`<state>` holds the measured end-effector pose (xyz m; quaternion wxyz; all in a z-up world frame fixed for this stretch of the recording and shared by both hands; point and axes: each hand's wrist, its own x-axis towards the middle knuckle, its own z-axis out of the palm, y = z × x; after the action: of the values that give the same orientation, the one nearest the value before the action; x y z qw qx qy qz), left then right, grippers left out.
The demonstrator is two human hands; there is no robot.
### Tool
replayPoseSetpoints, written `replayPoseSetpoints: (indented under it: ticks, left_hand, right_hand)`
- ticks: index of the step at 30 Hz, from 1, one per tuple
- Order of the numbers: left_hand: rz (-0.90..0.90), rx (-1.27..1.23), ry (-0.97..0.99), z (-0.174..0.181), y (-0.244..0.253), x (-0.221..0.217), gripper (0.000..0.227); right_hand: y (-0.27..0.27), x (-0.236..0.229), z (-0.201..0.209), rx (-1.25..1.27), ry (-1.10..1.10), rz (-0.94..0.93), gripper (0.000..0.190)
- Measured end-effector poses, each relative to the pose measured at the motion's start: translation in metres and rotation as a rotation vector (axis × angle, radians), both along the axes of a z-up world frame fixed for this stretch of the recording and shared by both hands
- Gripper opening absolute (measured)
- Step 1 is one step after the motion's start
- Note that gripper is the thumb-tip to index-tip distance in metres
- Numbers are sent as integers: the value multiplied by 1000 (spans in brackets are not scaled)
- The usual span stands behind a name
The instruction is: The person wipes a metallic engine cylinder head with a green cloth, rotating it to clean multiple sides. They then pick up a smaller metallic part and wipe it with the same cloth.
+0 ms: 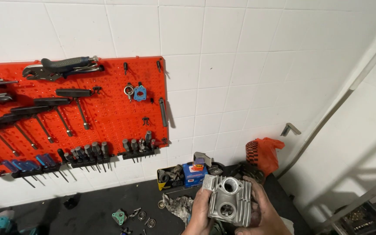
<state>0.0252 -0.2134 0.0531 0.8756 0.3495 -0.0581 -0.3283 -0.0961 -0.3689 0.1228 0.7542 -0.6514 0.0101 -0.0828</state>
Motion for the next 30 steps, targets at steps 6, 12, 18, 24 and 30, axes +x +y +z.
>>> replayPoseSetpoints:
  ticks: [6,12,18,24,30]
  left_hand:
    - [18,1,-48,-1,4,3,41]
    - [-1,-11,-275,46,19,0,44]
    - [-46,-119,-393,68,27,-3,56]
    - [-47,-167,-432,64,24,2,58]
    - [-55,-153,-380,51,18,8,54]
  right_hand:
    - [-7,4,-12,-181,-2,-18,146]
    - [-22,9,-39,-279,-114,20,136]
    - [-25,14,-47,-319,-173,31,127]
    - [-23,16,-39,-303,-87,49,130]
    - [-28,19,-46,-438,-252,42,125]
